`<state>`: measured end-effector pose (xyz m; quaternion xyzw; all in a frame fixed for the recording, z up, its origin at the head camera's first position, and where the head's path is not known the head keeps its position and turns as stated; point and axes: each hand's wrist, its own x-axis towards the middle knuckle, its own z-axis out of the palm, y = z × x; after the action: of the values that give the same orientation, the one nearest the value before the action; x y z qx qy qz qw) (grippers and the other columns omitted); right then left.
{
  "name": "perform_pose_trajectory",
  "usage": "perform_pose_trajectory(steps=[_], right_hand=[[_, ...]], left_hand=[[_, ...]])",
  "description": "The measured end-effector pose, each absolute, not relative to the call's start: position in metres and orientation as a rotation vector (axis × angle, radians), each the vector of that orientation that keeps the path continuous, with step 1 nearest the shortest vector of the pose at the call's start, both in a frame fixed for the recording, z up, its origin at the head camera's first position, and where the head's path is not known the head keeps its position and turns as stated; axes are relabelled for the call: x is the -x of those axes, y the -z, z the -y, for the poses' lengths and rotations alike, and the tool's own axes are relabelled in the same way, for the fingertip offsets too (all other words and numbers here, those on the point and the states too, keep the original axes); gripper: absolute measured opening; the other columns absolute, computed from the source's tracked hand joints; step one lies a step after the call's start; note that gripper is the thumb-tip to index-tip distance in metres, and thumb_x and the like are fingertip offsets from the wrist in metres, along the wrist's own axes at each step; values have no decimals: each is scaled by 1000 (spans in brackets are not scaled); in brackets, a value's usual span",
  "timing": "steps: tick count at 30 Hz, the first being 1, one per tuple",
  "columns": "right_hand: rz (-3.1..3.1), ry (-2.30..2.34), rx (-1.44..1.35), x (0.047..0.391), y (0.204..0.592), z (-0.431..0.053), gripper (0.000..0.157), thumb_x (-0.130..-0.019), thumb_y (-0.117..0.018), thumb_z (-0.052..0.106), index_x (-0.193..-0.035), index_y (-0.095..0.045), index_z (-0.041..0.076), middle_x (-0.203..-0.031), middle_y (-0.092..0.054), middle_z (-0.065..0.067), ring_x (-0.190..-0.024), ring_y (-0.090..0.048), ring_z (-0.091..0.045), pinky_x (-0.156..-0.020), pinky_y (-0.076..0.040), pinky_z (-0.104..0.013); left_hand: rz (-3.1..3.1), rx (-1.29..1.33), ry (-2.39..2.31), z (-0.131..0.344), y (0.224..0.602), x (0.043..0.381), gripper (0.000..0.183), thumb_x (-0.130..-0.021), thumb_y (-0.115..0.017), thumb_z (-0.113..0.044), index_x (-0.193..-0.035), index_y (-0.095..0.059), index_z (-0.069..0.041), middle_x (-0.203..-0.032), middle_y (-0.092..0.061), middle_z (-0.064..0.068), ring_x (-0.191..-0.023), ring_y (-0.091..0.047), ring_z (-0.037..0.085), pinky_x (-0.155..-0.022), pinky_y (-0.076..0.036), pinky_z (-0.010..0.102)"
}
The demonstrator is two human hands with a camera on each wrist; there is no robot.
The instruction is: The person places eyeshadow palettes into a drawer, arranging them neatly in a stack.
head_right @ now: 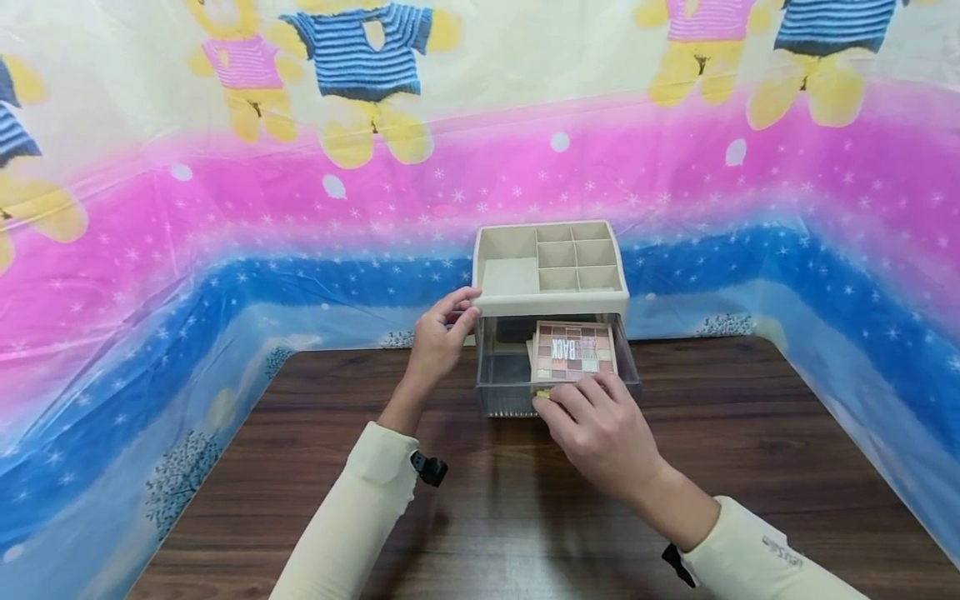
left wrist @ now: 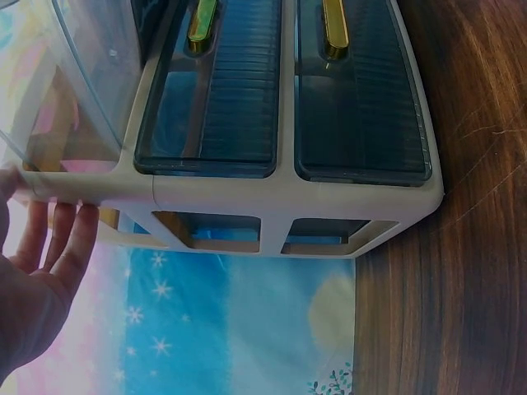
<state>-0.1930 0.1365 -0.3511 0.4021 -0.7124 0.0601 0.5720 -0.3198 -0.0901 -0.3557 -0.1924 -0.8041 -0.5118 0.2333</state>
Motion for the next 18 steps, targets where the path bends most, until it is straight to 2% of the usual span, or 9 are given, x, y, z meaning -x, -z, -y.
perform_pose_trajectory(steps=[9, 18], right_hand=[[1670, -101, -882, 196, 357, -136, 20, -90, -53, 8, -85, -73, 8, -77, -66, -4, -71, -59, -28, -65, -48, -46], [1695, -114, -852, 199, 360, -136, 22, -93, -52, 10, -85, -73, 9, -78, -67, -5, -70, -60, -28, -66, -48, -47]], left_hand=[[2208, 525, 1398, 90, 355, 320, 27, -96, -58, -33, -121, -65, -28, -106, -64, 5, -96, -67, 18, -78, -59, 30], [2207, 521, 1390, 89, 355, 320, 27, -96, -58, -33, -121, -65, -27, -105, -64, 6, -95, -68, 18, -77, -59, 30]])
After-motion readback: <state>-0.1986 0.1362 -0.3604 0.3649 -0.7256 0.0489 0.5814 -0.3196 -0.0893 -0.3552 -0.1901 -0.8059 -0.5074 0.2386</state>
